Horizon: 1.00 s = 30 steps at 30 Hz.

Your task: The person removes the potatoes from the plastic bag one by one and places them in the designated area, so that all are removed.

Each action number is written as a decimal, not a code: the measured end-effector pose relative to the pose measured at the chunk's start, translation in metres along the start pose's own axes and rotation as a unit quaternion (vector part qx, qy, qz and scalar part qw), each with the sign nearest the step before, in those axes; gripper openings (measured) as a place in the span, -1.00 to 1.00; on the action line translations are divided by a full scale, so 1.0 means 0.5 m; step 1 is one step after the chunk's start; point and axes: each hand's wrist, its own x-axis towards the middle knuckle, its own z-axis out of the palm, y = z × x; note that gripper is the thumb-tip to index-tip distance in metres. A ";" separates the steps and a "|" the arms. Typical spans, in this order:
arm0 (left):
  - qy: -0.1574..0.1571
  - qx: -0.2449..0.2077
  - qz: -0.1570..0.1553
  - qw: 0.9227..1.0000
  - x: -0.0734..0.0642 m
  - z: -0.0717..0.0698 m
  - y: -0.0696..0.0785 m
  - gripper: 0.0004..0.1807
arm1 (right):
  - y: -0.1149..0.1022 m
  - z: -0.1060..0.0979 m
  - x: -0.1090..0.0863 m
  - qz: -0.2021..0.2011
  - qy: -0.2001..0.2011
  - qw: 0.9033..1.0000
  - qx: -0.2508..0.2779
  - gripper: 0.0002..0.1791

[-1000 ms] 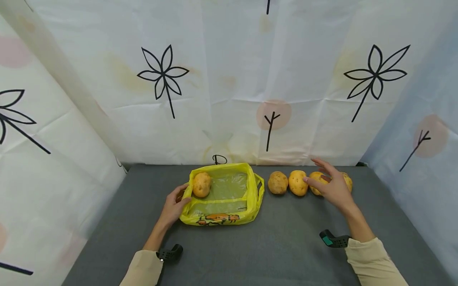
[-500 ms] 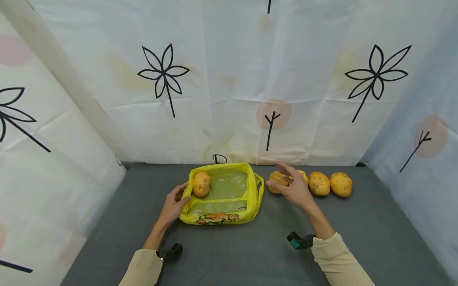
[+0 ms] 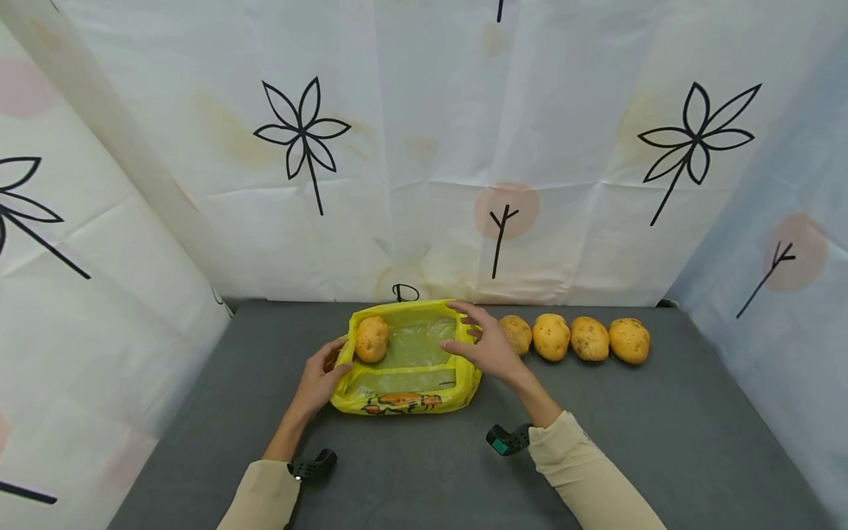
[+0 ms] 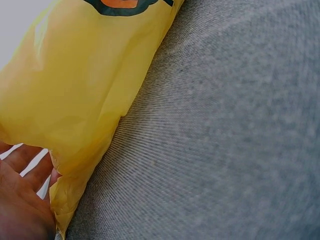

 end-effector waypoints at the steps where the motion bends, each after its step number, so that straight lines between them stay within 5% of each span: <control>1: 0.000 -0.001 0.000 1.000 0.000 0.000 0.000 -0.44 | -0.001 0.007 0.006 0.000 -0.006 1.000 0.001 -0.27; 19: 0.003 0.011 -0.019 1.000 0.003 -0.003 0.003 -0.44 | -0.019 0.136 0.098 0.032 -0.077 0.996 0.023 -0.29; 30: -0.003 0.007 -0.025 1.000 -0.016 0.000 0.071 -0.45 | -0.004 0.202 0.129 0.055 -0.094 0.994 0.008 -0.24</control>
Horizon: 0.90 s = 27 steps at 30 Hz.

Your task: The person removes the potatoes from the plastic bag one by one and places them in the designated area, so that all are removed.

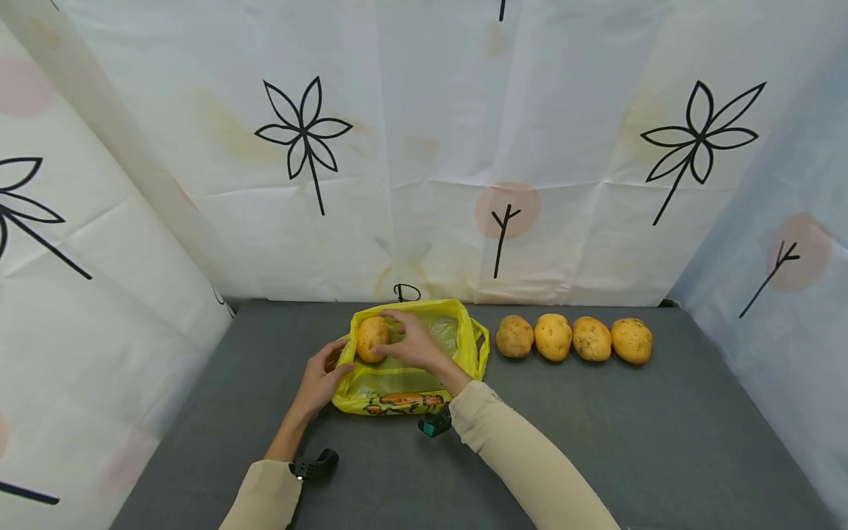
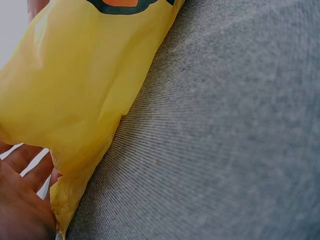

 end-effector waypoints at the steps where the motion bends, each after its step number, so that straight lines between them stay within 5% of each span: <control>1: 0.001 -0.002 0.001 1.000 0.001 0.000 -0.004 -0.45 | 0.000 0.004 0.003 -0.002 -0.001 1.000 -0.003 -0.24; 9: 0.004 -0.001 0.010 1.000 0.018 0.000 -0.060 -0.45 | 0.009 0.028 0.026 -0.002 0.014 0.999 -0.030 -0.24; 27: 0.008 -0.007 -0.001 1.000 0.025 0.004 -0.073 -0.44 | 0.021 0.074 0.038 0.033 0.037 0.993 -0.104 -0.23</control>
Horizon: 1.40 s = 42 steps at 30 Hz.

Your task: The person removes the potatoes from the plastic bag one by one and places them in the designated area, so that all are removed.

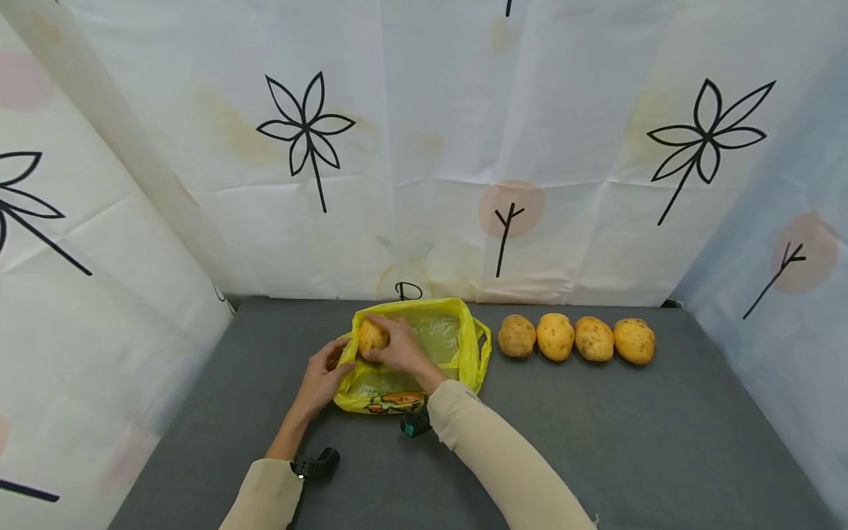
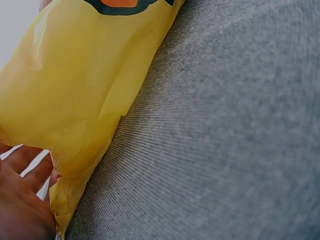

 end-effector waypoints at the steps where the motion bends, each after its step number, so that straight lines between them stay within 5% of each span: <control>1: 0.000 0.002 0.001 1.000 0.000 0.000 0.001 -0.45 | 0.000 0.000 0.000 0.000 0.000 1.000 -0.002 -0.24; 18: 0.002 0.014 0.020 1.000 -0.003 -0.001 0.005 -0.48 | 0.012 -0.026 -0.029 -0.039 0.011 0.997 0.073 -0.27; 31: 0.005 0.020 0.022 1.000 -0.003 -0.001 0.005 -0.50 | -0.007 -0.097 -0.085 -0.095 -0.026 0.977 0.187 -0.23; 42: 0.008 0.028 0.012 1.000 -0.003 0.001 0.004 -0.48 | -0.010 -0.144 -0.132 -0.103 -0.039 0.969 0.221 -0.20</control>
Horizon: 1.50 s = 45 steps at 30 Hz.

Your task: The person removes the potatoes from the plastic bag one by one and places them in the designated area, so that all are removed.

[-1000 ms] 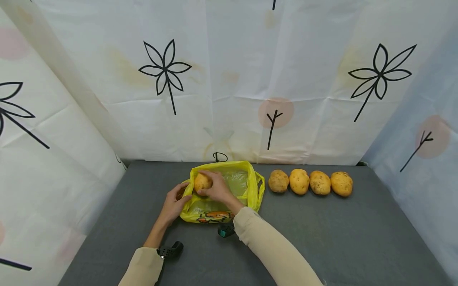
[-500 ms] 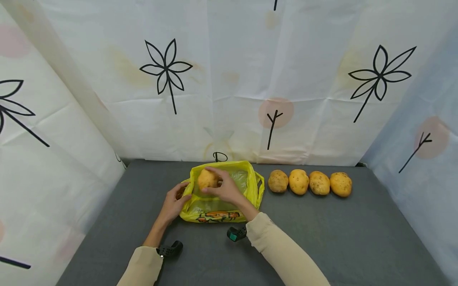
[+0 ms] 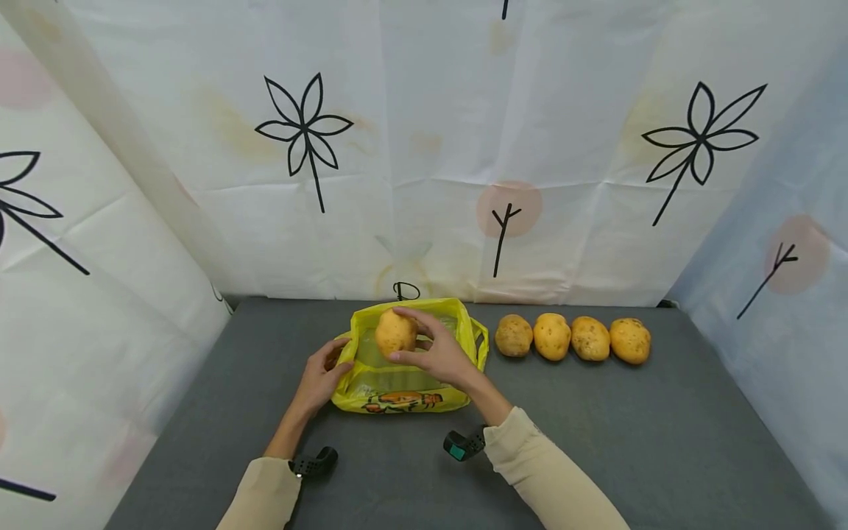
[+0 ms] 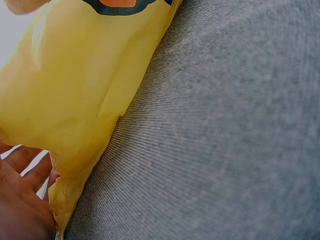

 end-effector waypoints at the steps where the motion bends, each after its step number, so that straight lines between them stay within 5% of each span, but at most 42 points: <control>1: 0.000 0.001 -0.001 1.000 0.000 0.000 0.000 -0.48 | -0.003 -0.003 -0.004 -0.003 -0.001 1.000 0.001 -0.19; 18: 0.000 -0.001 -0.007 1.000 -0.001 0.001 -0.001 -0.49 | -0.018 -0.069 -0.063 -0.048 0.029 0.998 -0.025 -0.20; 45: -0.004 -0.006 -0.012 1.000 -0.005 0.000 0.014 -0.48 | -0.050 -0.187 -0.148 -0.041 0.071 0.995 -0.051 -0.19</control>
